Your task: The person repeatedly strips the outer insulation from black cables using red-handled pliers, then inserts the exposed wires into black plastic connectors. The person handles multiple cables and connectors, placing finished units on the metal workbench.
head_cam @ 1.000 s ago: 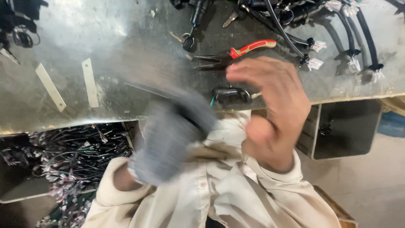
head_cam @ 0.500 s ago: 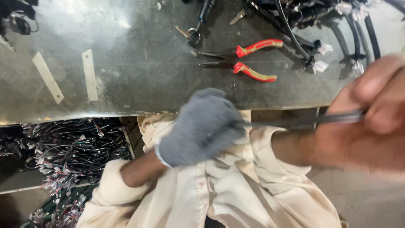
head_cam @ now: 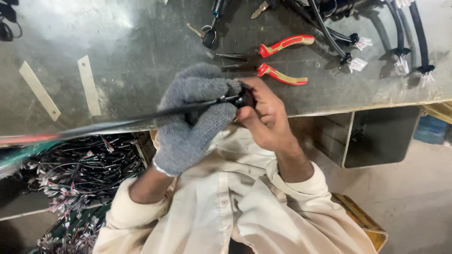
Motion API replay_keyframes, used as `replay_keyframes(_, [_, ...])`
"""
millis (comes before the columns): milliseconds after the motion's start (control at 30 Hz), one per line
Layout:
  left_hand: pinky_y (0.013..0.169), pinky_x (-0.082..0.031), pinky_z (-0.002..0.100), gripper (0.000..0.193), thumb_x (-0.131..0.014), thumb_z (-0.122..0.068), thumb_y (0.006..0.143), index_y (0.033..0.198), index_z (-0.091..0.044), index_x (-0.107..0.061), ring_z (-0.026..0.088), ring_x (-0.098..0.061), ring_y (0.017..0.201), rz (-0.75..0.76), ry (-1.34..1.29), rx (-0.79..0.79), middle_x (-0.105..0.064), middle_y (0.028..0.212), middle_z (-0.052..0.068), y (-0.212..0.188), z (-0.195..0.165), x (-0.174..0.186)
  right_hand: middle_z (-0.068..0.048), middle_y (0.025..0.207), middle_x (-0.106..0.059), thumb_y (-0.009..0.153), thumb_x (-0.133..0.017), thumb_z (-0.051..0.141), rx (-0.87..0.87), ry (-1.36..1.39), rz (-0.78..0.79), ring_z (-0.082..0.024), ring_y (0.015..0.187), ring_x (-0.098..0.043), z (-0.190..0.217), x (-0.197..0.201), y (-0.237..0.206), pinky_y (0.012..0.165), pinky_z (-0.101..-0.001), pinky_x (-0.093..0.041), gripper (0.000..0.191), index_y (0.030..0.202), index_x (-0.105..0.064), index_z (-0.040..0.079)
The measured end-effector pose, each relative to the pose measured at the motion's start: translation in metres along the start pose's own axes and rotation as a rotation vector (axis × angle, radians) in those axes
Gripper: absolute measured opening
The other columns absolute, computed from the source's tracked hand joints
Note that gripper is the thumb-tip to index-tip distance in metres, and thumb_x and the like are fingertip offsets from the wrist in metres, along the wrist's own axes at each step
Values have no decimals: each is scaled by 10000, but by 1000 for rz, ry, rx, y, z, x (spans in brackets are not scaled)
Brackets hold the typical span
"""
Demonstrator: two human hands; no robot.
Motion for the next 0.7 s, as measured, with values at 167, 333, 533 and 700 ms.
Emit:
replay_keyframes(167, [1006,-588,293,391,-818,-61,992,1320,-4,-614,136,-672,1158,22,49,214,-679,1276,89,-28,20,15,-51,1261,-559,1112,-625,372,134,-122,8,-125,1084,-527,28,1,22,1010,-258,-453,534,1456,-455,0])
replay_keyframes(333, [902,-647,256,722,-914,-99,880,1464,25,-507,133,-741,1089,-82,151,181,-710,1285,96,-20,10,8,-136,1212,-639,971,-640,46,376,-509,-43,-261,1091,-594,42,-1,28,986,-326,-471,385,1337,-525,27])
replay_keyframes(533, [898,-636,276,723,-946,-78,826,1411,24,-534,136,-719,1035,-181,134,92,-673,1331,106,-23,11,12,-155,1220,-668,801,-669,-173,416,-667,-67,-300,947,-623,57,-15,24,811,-368,-546,587,1349,-537,-10])
replay_keyframes(700, [963,-590,283,680,-968,-126,824,1339,-15,-539,126,-706,1058,-192,206,72,-657,1247,85,-31,12,26,-164,1199,-655,858,-812,-70,517,-642,-63,-330,943,-629,68,-27,26,788,-394,-538,572,1350,-522,-30])
Point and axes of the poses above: each hand's wrist, its own y-axis towards the middle knuckle, its own x-axis out of the back of the hand, z = x × y, the point moved 2 cm from there along y, towards the middle knuckle
